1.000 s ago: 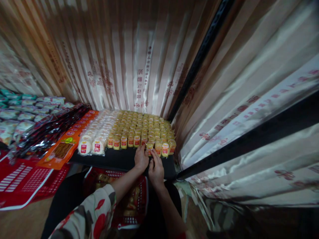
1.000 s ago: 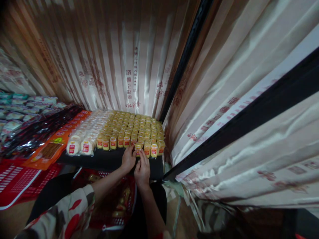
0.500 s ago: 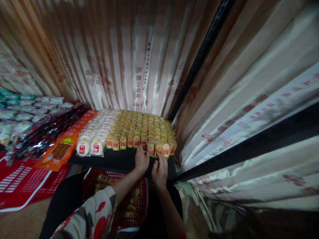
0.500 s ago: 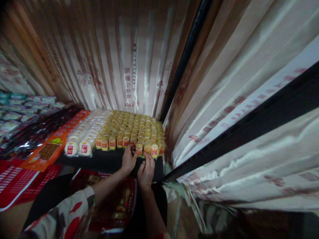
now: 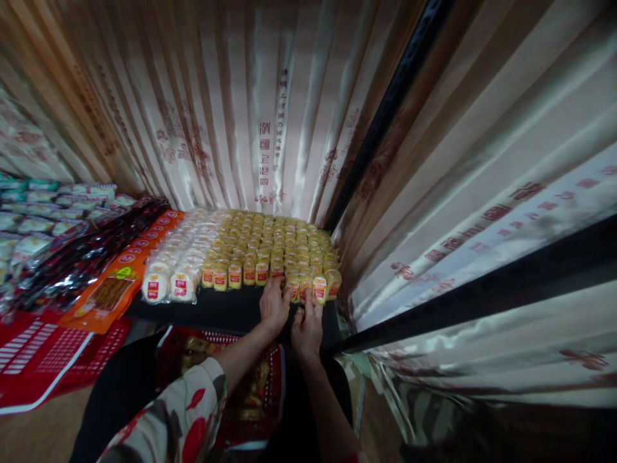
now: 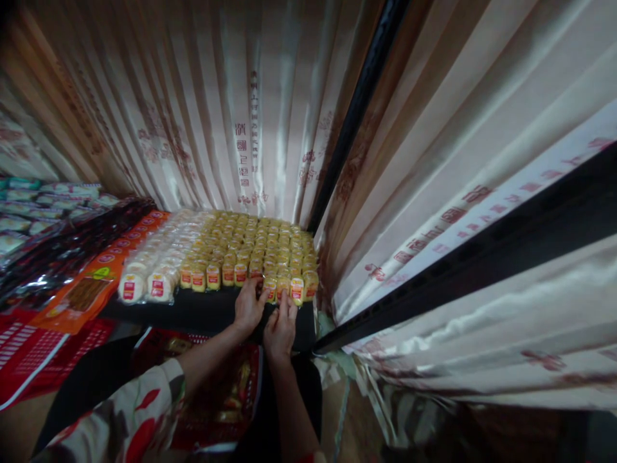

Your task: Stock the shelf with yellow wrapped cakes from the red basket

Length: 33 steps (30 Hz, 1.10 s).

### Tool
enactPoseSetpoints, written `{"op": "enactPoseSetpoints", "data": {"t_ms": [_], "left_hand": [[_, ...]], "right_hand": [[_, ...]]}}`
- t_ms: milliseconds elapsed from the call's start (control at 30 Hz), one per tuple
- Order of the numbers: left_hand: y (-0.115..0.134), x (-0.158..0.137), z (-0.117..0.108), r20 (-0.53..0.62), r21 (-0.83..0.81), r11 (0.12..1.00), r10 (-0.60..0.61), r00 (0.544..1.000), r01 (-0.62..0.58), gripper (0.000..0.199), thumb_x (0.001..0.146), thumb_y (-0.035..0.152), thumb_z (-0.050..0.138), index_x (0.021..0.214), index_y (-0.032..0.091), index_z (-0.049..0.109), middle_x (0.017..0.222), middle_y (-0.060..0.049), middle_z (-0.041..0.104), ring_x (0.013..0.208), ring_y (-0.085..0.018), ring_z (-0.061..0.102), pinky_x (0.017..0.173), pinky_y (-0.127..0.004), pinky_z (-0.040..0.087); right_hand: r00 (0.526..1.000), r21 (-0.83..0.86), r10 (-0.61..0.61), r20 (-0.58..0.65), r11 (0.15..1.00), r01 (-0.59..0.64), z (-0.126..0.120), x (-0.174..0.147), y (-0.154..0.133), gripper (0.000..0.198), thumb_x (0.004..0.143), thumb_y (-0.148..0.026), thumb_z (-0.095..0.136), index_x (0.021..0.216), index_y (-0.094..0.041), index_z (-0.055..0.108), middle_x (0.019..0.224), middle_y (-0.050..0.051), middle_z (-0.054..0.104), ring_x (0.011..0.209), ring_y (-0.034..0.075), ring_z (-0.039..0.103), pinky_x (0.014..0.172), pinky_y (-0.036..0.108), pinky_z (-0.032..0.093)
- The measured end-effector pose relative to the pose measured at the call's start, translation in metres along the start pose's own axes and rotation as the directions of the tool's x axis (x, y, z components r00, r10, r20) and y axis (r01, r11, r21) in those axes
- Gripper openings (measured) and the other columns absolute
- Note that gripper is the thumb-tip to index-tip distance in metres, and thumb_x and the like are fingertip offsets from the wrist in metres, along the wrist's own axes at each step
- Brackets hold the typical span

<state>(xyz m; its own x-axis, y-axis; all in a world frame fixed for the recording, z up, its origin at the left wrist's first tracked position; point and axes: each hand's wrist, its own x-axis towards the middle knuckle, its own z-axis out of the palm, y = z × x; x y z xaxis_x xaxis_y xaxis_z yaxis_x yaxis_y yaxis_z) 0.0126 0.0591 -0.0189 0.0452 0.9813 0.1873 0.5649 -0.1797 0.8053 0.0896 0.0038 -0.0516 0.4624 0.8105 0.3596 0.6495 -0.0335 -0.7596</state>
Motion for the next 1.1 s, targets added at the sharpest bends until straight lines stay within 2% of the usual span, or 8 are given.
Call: {"op": "enactPoseSetpoints", "data": {"t_ms": [67, 167, 300, 500, 700, 900, 1000, 1100], "left_hand": [[0.000, -0.001, 0.002, -0.021, -0.010, 1.000, -0.004, 1.000, 0.004, 0.023, 0.081, 0.018, 0.054, 0.104, 0.017, 0.050, 0.099, -0.005, 0.057, 0.093, -0.017, 0.055, 0.084, -0.031, 0.045], [0.001, -0.002, 0.006, -0.055, -0.059, 0.998, -0.035, 0.998, 0.032, 0.020, 0.081, 0.018, 0.052, 0.101, 0.016, 0.048, 0.098, -0.005, 0.054, 0.081, -0.014, 0.055, 0.078, -0.028, 0.045], [0.001, 0.000, 0.008, -0.032, -0.091, 0.995, -0.055, 0.998, 0.051, 0.013, 0.080, 0.018, 0.053, 0.092, 0.017, 0.048, 0.090, -0.002, 0.053, 0.070, -0.011, 0.053, 0.073, -0.027, 0.045], [-0.001, 0.000, 0.009, -0.035, -0.116, 0.991, -0.063, 0.997, 0.059, 0.017, 0.077, 0.013, 0.053, 0.093, 0.017, 0.048, 0.090, -0.002, 0.052, 0.070, -0.010, 0.053, 0.073, -0.026, 0.046], [0.005, -0.006, 0.002, -0.011, -0.111, 0.992, -0.065, 0.998, 0.063, 0.024, 0.078, 0.012, 0.052, 0.101, 0.016, 0.051, 0.096, -0.005, 0.052, 0.076, -0.011, 0.055, 0.077, -0.028, 0.047], [0.004, -0.015, -0.015, 0.012, -0.085, 0.994, -0.074, 0.997, 0.075, 0.031, 0.079, 0.012, 0.051, 0.109, 0.017, 0.052, 0.102, -0.005, 0.055, 0.079, -0.012, 0.057, 0.078, -0.026, 0.047], [-0.008, -0.021, -0.021, 0.026, -0.086, 0.993, -0.077, 0.997, 0.079, 0.034, 0.078, 0.012, 0.051, 0.111, 0.017, 0.051, 0.106, -0.006, 0.055, 0.076, -0.010, 0.057, 0.080, -0.025, 0.047], [-0.022, -0.022, -0.022, 0.087, -0.133, 0.991, -0.020, 0.996, 0.032, 0.044, 0.076, 0.009, 0.051, 0.118, 0.017, 0.048, 0.115, -0.007, 0.054, 0.077, -0.009, 0.058, 0.084, -0.026, 0.047]], "right_hand": [[1.000, 0.003, 0.004, 0.007, 1.000, -0.004, -0.001, 0.000, 0.000, 0.050, 0.084, -0.022, 0.033, 0.133, -0.019, 0.040, 0.114, 0.013, 0.048, 0.100, 0.021, 0.055, 0.088, 0.039, 0.046], [1.000, 0.006, 0.011, 0.008, 1.000, -0.011, -0.001, 0.000, 0.000, 0.051, 0.084, -0.022, 0.032, 0.134, -0.018, 0.039, 0.111, 0.013, 0.049, 0.101, 0.021, 0.055, 0.088, 0.039, 0.046], [1.000, -0.004, -0.001, 0.022, 1.000, 0.001, 0.001, 0.000, 0.000, 0.052, 0.083, -0.020, 0.033, 0.135, -0.018, 0.037, 0.116, 0.013, 0.048, 0.103, 0.022, 0.054, 0.089, 0.039, 0.046], [1.000, -0.029, -0.019, 0.000, 0.999, 0.019, 0.003, -0.001, 0.000, 0.053, 0.082, -0.017, 0.033, 0.134, -0.019, 0.039, 0.116, 0.013, 0.049, 0.105, 0.021, 0.054, 0.089, 0.039, 0.045], [1.000, -0.009, -0.027, -0.003, 1.000, 0.027, 0.004, -0.002, 0.002, 0.052, 0.079, -0.017, 0.034, 0.131, -0.017, 0.043, 0.111, 0.013, 0.052, 0.089, 0.019, 0.058, 0.082, 0.038, 0.049], [0.978, 0.034, -0.187, -0.088, 0.981, 0.191, -0.004, -0.006, -0.003, 0.044, 0.083, -0.016, 0.033, 0.123, -0.015, 0.049, 0.104, 0.013, 0.056, 0.091, 0.018, 0.057, 0.085, 0.037, 0.047], [0.963, 0.047, -0.257, -0.084, 0.964, 0.262, -0.005, -0.010, -0.007, 0.040, 0.084, -0.017, 0.034, 0.118, -0.014, 0.052, 0.102, 0.012, 0.057, 0.092, 0.018, 0.057, 0.087, 0.037, 0.046], [0.957, 0.040, -0.286, -0.043, 0.957, 0.288, -0.004, -0.013, -0.011, 0.038, 0.083, -0.017, 0.035, 0.115, -0.015, 0.054, 0.101, 0.011, 0.058, 0.092, 0.017, 0.057, 0.088, 0.038, 0.046]]}}
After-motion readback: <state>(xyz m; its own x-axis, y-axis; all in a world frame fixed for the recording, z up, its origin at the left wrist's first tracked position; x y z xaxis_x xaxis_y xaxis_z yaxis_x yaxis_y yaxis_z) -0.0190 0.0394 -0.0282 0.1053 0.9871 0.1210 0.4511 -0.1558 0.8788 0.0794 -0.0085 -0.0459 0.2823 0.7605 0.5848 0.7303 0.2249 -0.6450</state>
